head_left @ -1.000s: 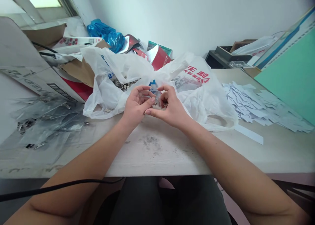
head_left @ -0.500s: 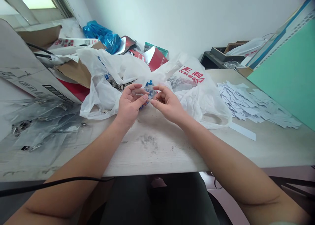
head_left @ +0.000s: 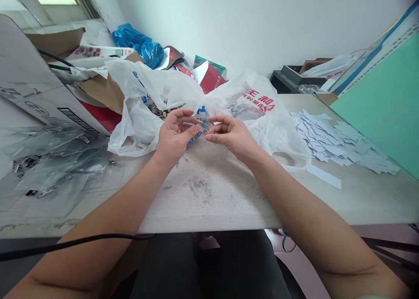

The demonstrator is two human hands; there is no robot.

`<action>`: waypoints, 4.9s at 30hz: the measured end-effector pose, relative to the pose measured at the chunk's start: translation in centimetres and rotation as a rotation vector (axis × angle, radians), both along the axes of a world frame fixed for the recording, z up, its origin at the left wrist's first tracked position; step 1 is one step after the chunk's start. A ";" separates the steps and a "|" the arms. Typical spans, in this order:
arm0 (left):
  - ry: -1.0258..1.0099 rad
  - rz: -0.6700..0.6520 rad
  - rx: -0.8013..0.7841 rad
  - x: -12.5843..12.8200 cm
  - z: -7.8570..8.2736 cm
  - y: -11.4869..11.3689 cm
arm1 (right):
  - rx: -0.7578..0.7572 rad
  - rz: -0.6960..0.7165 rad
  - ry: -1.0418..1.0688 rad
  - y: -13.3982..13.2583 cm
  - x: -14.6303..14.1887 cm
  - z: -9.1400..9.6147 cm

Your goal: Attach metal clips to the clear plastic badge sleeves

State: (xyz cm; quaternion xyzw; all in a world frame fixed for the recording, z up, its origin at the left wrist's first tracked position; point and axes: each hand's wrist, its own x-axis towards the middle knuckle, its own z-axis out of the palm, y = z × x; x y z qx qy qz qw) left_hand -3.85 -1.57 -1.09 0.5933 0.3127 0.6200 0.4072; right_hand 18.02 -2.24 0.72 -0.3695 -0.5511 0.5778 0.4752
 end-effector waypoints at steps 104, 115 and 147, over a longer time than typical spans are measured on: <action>1.471 0.514 -0.260 -7.9 4.5 11.6 | 0.606 0.008 -0.387 -1.0 -1.7 -1.7; 1.094 0.469 -0.307 -7.5 8.9 12.3 | -0.355 0.458 -0.070 -3.1 -10.7 -0.6; -0.187 -0.191 -0.413 2.7 0.6 0.5 | 0.459 -0.797 -0.901 8.0 9.6 -2.5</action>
